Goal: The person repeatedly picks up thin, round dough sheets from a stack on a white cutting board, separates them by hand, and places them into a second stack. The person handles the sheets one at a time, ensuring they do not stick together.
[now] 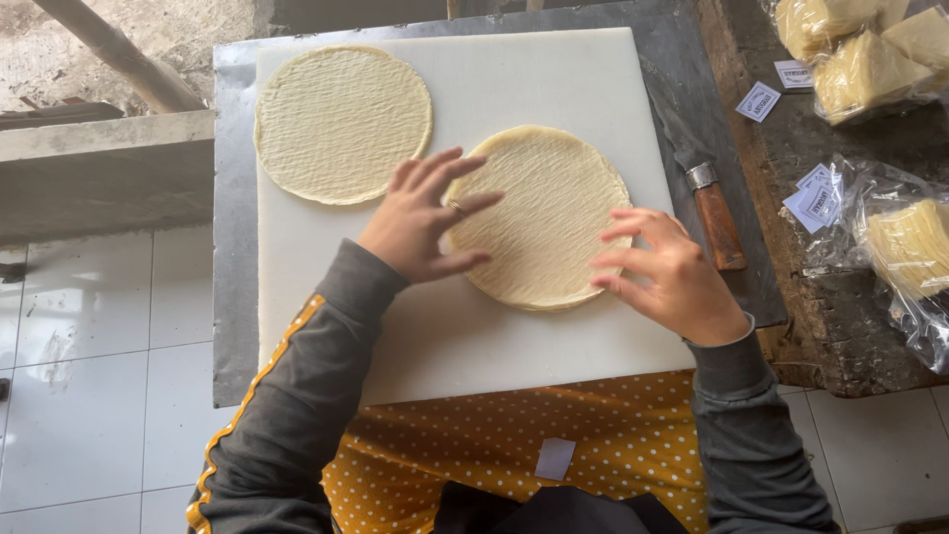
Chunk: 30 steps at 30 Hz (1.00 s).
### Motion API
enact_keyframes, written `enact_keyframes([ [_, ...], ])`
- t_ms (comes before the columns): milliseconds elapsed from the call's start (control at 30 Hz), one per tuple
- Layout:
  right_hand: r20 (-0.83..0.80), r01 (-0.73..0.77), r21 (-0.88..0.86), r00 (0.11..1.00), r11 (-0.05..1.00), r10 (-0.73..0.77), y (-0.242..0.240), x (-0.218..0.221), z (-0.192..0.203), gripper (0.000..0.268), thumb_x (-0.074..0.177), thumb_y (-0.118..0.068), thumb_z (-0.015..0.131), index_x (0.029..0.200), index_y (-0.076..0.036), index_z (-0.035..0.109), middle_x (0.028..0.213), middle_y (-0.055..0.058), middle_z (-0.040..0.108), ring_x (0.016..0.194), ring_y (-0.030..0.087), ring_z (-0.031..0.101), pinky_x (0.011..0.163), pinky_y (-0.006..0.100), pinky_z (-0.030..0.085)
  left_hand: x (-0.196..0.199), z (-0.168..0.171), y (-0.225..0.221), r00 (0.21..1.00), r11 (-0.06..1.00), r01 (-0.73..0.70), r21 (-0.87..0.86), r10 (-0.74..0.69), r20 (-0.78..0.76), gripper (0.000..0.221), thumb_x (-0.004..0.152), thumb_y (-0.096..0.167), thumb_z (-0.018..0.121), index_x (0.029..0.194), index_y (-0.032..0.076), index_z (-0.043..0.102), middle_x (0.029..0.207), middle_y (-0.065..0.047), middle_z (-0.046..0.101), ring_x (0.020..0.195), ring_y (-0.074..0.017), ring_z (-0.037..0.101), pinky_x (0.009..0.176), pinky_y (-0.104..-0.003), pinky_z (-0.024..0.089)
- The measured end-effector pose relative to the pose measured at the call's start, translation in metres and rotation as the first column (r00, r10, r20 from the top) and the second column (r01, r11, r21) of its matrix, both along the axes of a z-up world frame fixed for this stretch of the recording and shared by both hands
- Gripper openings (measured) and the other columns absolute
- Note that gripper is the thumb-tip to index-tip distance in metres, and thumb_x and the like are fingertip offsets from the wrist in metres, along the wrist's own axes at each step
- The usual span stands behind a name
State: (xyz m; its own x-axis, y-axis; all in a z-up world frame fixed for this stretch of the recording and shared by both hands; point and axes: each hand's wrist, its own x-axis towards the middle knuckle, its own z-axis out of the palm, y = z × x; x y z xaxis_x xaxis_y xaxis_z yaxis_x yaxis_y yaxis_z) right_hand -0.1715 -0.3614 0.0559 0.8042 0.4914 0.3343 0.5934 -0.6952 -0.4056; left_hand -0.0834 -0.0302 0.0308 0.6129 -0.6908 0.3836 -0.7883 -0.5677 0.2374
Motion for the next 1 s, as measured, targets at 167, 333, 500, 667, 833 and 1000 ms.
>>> enact_keyframes([
  [167, -0.029, 0.043, -0.377, 0.998, 0.925, -0.058, 0.038, 0.011, 0.005, 0.073, 0.085, -0.054, 0.067, 0.15, -0.027, 0.049, 0.162, 0.022, 0.03, 0.147, 0.05, 0.026, 0.109, 0.071, 0.023, -0.011, -0.01, -0.029, 0.986, 0.964, -0.003, 0.264, 0.047, -0.163, 0.093, 0.073, 0.082, 0.064, 0.154, 0.04, 0.044, 0.168, -0.004, 0.019, 0.154, -0.0368, 0.009, 0.104, -0.085, 0.0],
  [333, -0.39, -0.052, -0.686, 0.869, 0.726, -0.306, 0.06, 0.031, 0.042, 0.087, 0.078, -0.061, 0.073, 0.154, -0.036, 0.04, 0.169, 0.013, 0.019, 0.151, 0.043, 0.021, 0.111, 0.065, 0.025, -0.005, -0.016, -0.017, 0.99, 0.985, -0.143, 0.091, 0.142, 0.019, 0.072, 0.079, 0.066, 0.072, 0.14, 0.03, 0.061, 0.158, -0.006, 0.037, 0.147, -0.0319, 0.028, 0.102, -0.08, 0.023],
  [500, -0.237, 0.043, -0.203, 0.967, 0.978, -0.092, 0.101, 0.087, 0.06, 0.053, 0.091, -0.042, 0.072, 0.13, -0.007, 0.066, 0.112, 0.016, 0.073, 0.099, 0.028, 0.073, 0.087, 0.041, 0.059, 0.024, -0.021, 0.02, 0.798, 0.787, -0.602, -0.132, 0.6, -0.058, 0.033, 0.081, 0.044, 0.076, 0.1, 0.018, 0.075, 0.118, -0.001, 0.065, 0.119, -0.0275, 0.055, 0.096, -0.053, 0.044],
  [667, -0.654, 0.36, 0.273, 0.75, 0.892, -0.102, 0.177, 0.156, 0.02, 0.031, 0.099, -0.024, 0.067, 0.097, 0.006, 0.075, 0.08, 0.01, 0.076, 0.071, 0.015, 0.077, 0.06, 0.025, 0.064, 0.035, -0.037, 0.021, 0.753, 0.756, -0.653, -0.042, 0.654, 0.074, 0.006, 0.088, 0.018, 0.071, 0.088, 0.012, 0.072, 0.099, -0.004, 0.066, 0.103, -0.0259, 0.064, 0.084, -0.043, 0.051],
  [833, -0.675, 0.489, 0.471, 0.736, 0.735, -0.057, 0.193, 0.173, -0.029, 0.032, 0.098, -0.023, 0.07, 0.097, 0.009, 0.073, 0.084, 0.013, 0.076, 0.071, 0.019, 0.077, 0.063, 0.029, 0.064, 0.039, -0.043, 0.02, 0.84, 0.721, -0.515, -0.463, 0.533, -0.105, 0.006, 0.096, 0.008, 0.065, 0.095, 0.002, 0.065, 0.1, -0.015, 0.062, 0.093, -0.0334, 0.065, 0.084, -0.042, 0.055],
  [1000, -0.668, 0.442, 0.687, 0.696, 0.577, 0.263, 0.165, 0.179, -0.043, 0.033, 0.096, -0.018, 0.075, 0.113, 0.009, 0.069, 0.101, 0.014, 0.074, 0.087, 0.019, 0.073, 0.076, 0.033, 0.064, 0.035, -0.03, 0.035, 0.939, 0.845, -0.326, -0.424, 0.237, -0.251, 0.009, 0.089, 0.011, 0.073, 0.091, 0.004, 0.069, 0.1, -0.015, 0.067, 0.081, -0.0303, 0.07, 0.073, -0.04, 0.058],
])
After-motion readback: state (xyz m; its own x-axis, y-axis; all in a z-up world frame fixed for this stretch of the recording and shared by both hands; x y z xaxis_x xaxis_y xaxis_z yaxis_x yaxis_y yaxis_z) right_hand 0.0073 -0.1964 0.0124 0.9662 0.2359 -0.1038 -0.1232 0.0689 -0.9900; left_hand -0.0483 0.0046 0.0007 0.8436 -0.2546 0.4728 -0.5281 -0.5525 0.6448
